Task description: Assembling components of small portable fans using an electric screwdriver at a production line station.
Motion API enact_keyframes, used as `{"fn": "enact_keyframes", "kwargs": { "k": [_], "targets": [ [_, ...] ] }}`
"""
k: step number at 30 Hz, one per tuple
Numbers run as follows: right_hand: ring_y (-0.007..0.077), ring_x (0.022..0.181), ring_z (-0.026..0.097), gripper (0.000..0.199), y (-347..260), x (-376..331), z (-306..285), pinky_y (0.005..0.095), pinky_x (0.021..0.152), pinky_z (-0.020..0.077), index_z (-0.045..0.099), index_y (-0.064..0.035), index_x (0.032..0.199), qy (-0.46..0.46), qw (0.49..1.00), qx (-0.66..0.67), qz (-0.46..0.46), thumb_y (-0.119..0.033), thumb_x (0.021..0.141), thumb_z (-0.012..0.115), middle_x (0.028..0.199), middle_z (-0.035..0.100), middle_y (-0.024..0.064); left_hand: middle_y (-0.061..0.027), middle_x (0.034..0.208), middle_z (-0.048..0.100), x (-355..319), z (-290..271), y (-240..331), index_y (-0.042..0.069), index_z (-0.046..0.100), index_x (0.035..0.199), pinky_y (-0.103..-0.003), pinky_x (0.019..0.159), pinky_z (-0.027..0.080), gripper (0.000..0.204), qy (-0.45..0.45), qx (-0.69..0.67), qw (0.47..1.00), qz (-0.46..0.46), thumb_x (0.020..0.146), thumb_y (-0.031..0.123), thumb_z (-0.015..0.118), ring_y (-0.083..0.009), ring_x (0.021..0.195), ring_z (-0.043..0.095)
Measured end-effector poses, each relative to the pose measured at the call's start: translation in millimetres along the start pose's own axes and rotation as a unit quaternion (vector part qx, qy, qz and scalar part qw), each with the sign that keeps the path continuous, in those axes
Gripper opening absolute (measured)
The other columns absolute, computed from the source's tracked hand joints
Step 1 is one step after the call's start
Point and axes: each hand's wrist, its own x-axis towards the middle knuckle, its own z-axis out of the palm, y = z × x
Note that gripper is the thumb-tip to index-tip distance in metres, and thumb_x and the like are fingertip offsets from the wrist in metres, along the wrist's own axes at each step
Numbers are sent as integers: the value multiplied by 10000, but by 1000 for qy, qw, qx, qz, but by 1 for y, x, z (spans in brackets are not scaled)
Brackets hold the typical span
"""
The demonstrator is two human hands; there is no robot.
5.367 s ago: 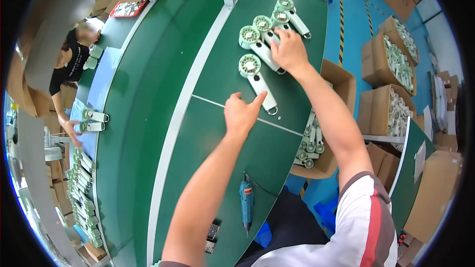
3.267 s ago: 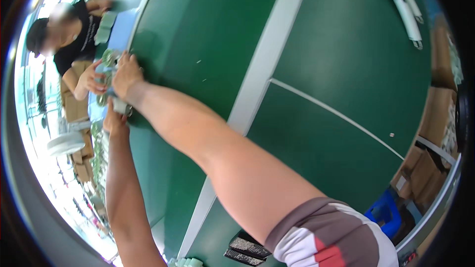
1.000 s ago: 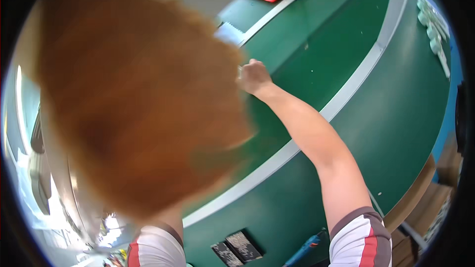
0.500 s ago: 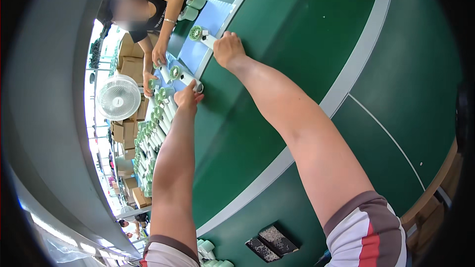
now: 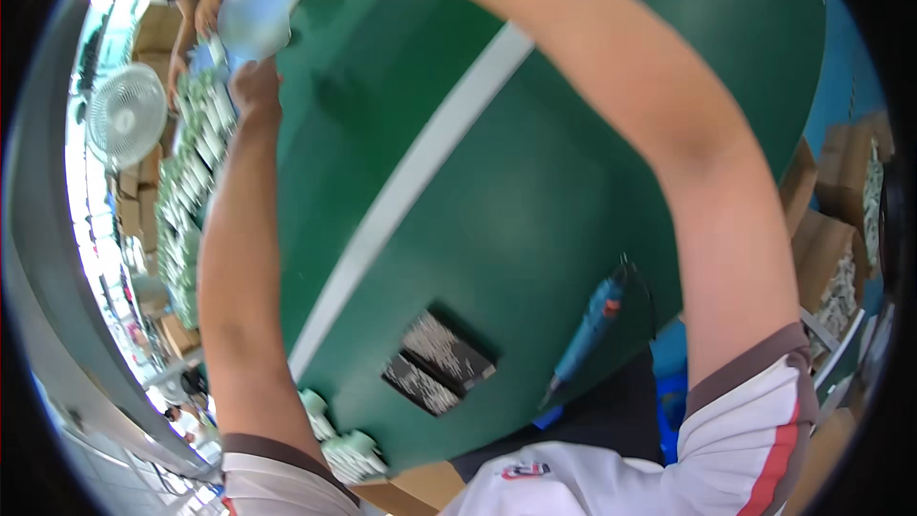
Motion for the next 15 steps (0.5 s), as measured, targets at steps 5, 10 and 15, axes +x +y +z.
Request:
{"fn": "enact_keyframes", "kwargs": {
  "k": [5, 10, 15],
  "targets": [
    [406, 980, 719, 349, -11, -8, -56, 488, 890, 568, 760, 32, 923, -122, 979, -147, -77, -289, 844, 647, 1007, 735, 268, -87, 1110, 744, -45, -22, 67, -10, 692, 1250, -302, 803, 592, 525, 69, 72, 995, 28, 937, 409, 735, -184, 998, 721],
    [406, 956, 716, 400, -93, -15, -153, 472, 878, 564, 767, 38, 927, -216, 955, -40, -197, -342, 828, 688, 983, 735, 275, -140, 930, 768, -159, -111, 126, -42, 752, 1106, -395, 774, 558, 518, -50, -51, 975, 209, 874, 421, 780, -231, 797, 708],
    [417, 937, 711, 388, -217, -109, -174, 476, 864, 562, 772, 21, 924, -118, 952, -212, -189, -353, 844, 710, 958, 736, 264, -163, 916, 767, -332, -171, 150, -53, 767, 1066, -353, 789, 554, 480, 117, 87, 961, 233, 876, 387, 800, -156, 854, 706]
  ]
}}
